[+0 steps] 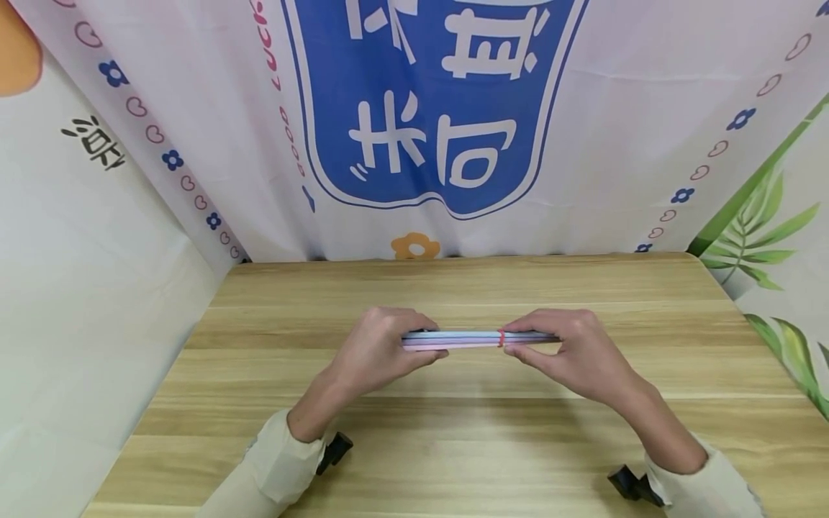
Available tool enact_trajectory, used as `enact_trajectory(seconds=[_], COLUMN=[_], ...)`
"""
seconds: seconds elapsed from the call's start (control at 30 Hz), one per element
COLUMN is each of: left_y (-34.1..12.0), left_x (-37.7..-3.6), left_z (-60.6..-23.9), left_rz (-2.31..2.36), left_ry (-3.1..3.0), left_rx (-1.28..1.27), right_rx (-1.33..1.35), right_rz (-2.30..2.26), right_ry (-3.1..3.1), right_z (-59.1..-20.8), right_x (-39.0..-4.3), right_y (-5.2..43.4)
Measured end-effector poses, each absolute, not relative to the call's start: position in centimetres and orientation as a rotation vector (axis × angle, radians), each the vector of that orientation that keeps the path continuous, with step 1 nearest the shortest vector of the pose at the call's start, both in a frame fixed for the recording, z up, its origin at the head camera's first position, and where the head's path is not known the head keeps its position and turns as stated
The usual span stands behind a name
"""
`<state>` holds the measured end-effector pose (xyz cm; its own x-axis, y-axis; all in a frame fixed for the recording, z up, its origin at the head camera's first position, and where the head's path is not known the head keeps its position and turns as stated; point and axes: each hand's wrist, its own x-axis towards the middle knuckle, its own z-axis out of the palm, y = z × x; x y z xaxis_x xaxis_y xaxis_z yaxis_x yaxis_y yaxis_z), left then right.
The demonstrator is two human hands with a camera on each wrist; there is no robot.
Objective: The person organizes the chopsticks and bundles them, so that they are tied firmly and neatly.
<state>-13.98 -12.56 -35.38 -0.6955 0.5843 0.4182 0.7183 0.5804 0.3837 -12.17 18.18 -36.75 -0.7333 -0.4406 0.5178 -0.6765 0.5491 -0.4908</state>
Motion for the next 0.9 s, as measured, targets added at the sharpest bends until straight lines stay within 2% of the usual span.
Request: enact_trajectory(seconds=[0.67,0.9], left_y=[-12.0,-11.7], left_x=[-13.8,-13.6], left_z=[-35.7,-36.0], left_rz=[-0.804,-0.792], left_ry=[-2.564,-2.561], left_rx=[-1.078,-1.099], right_rx=[0.978,1.008], right_rz=[1.047,0.932], right_ry=[-2.385,-2.361], right_z=[-37.1,-37.3], right_x=[-11.8,-11.7], right_y=[17.3,16.8])
